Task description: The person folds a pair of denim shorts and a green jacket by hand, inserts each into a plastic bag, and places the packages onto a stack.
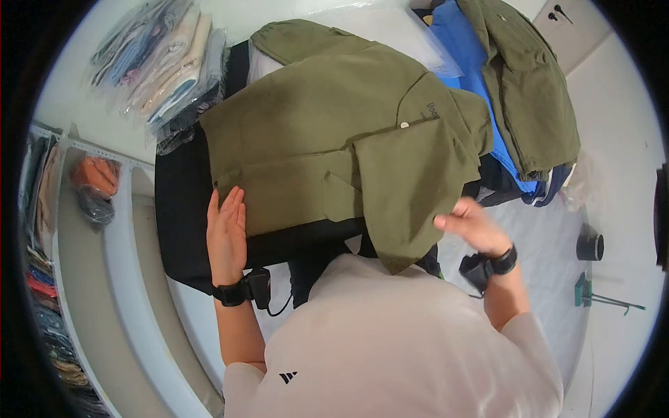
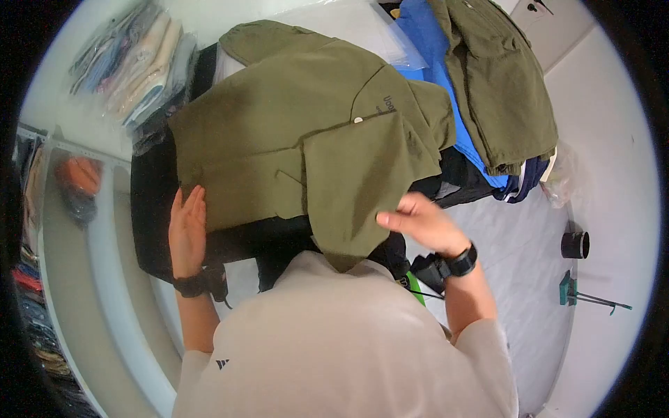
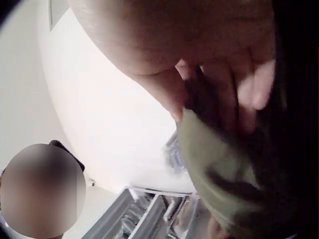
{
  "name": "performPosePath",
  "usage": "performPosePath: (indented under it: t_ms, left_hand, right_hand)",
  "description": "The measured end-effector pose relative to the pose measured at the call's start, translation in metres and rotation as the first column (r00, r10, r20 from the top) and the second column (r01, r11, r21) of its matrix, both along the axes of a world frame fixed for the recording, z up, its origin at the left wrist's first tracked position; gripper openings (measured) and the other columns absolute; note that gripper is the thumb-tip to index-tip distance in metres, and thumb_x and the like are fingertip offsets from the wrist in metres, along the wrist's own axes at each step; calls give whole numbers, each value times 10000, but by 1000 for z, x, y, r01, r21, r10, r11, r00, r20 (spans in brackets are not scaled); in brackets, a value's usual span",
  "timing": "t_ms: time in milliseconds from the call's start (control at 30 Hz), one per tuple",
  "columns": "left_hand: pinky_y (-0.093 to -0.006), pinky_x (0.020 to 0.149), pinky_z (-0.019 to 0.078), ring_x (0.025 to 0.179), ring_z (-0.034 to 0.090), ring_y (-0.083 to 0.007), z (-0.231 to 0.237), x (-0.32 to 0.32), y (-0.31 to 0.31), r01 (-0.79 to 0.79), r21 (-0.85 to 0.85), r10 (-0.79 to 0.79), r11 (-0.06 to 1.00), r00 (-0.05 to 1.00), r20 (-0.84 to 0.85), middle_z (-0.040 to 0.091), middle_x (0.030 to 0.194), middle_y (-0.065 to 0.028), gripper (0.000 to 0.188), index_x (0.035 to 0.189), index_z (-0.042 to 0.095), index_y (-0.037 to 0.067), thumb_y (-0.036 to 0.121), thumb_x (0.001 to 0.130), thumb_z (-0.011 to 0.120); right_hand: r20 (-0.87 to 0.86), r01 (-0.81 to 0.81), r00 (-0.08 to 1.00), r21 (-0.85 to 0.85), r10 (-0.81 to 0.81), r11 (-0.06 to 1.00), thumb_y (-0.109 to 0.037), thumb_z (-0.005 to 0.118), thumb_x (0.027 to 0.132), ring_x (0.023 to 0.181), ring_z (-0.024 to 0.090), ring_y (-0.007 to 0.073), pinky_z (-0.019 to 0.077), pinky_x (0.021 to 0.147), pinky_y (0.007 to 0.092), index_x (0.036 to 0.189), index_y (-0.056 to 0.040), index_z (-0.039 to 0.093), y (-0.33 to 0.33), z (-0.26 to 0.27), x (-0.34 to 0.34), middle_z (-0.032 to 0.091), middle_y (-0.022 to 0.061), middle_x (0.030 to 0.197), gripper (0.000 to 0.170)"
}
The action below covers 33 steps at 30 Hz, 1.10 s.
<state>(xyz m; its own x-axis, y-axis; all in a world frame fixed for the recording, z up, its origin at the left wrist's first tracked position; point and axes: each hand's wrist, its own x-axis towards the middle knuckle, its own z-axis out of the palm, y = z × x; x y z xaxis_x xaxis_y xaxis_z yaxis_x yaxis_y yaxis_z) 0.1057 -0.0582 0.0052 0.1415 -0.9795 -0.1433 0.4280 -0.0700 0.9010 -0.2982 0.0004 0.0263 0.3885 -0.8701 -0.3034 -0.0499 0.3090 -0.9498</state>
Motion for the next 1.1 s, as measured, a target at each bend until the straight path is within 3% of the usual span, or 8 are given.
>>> performPosePath:
  t_ms: [67, 167, 300, 433, 633, 833, 967, 1100]
  left_hand:
    - [-345, 1103, 259, 1327, 341, -289, 3, -3, -2, 5, -1, -5, 1000, 999, 45, 339, 1399, -261, 613, 1443, 83, -36, 105, 958, 432]
    - [-339, 1099, 265, 1317, 356, -285, 2, -5, -1, 0, 3, 0, 1000, 997, 73, 351, 1390, -255, 609, 1442, 100, -31, 110, 957, 441]
    - [-326, 1082, 300, 1268, 416, -267, 9, -3, 6, -27, -18, 29, 999, 993, 111, 377, 1372, -237, 545, 1420, 199, -25, 95, 952, 451]
    - [-300, 1015, 356, 1186, 483, -208, 24, 14, 11, 10, -19, -2, 1000, 924, 382, 461, 1325, -156, 446, 1360, 356, 16, 91, 940, 485]
    - [-298, 993, 353, 1210, 470, -190, 117, 1, -16, 389, -89, -139, 917, 519, 843, 505, 1304, -106, 434, 1323, 427, 24, 51, 899, 515]
    - [-316, 974, 378, 1190, 488, -188, 155, -86, -105, 731, 8, -336, 682, 304, 891, 539, 1253, -110, 416, 1278, 464, 24, 97, 882, 567]
    - [-380, 998, 383, 1190, 488, -297, 85, -142, -191, 815, -31, -58, 578, 79, 995, 530, 1252, -180, 525, 1292, 459, 66, 198, 824, 657]
    - [-393, 971, 405, 1160, 496, -339, 22, -189, -230, 818, -307, 400, 486, 104, 911, 530, 1231, -212, 510, 1255, 491, 72, 212, 799, 672]
  right_hand:
    - [128, 122, 986, -112, -107, 986, -185, 558, 939, 945, 549, 67, 453, 842, 251, 1170, -12, 566, -21, 26, 5, 622, -11, 1074, 288]
    - [525, 333, 838, -277, -149, 901, -250, 524, 954, 1214, 444, 173, 310, 1052, 353, 1443, -34, 184, -59, 39, 26, 394, 143, 1395, 634]
    - [-134, 141, 959, -538, -250, 831, -231, 493, 962, 1119, 522, 184, 362, 1003, 334, 1362, -33, 397, -80, 60, -27, 555, 115, 1259, 456]
    - [-354, 164, 866, -465, -352, 870, -162, 483, 961, 741, 522, 53, 446, 644, 203, 1080, -39, 613, -80, 33, -78, 643, -12, 975, 215]
    - [-514, 72, 833, -269, -206, 960, -132, 488, 954, 614, 444, 39, 411, 543, 195, 1041, -57, 621, -70, 17, -87, 591, -53, 868, 175]
    - [-495, 4, 858, -263, -138, 965, 29, 454, 879, 620, 443, 58, 398, 558, 200, 1046, -70, 641, -70, 9, -106, 599, -39, 888, 270]
    - [-385, -27, 916, -335, -111, 942, 142, 411, 734, 766, 523, 115, 429, 628, 221, 1052, -43, 636, -67, 0, -111, 606, 24, 1017, 432]
    - [-416, -128, 905, -460, -85, 879, 146, 399, 681, 1084, 528, 261, 395, 933, 300, 1029, -3, 623, -67, -4, -114, 576, 124, 1098, 440]
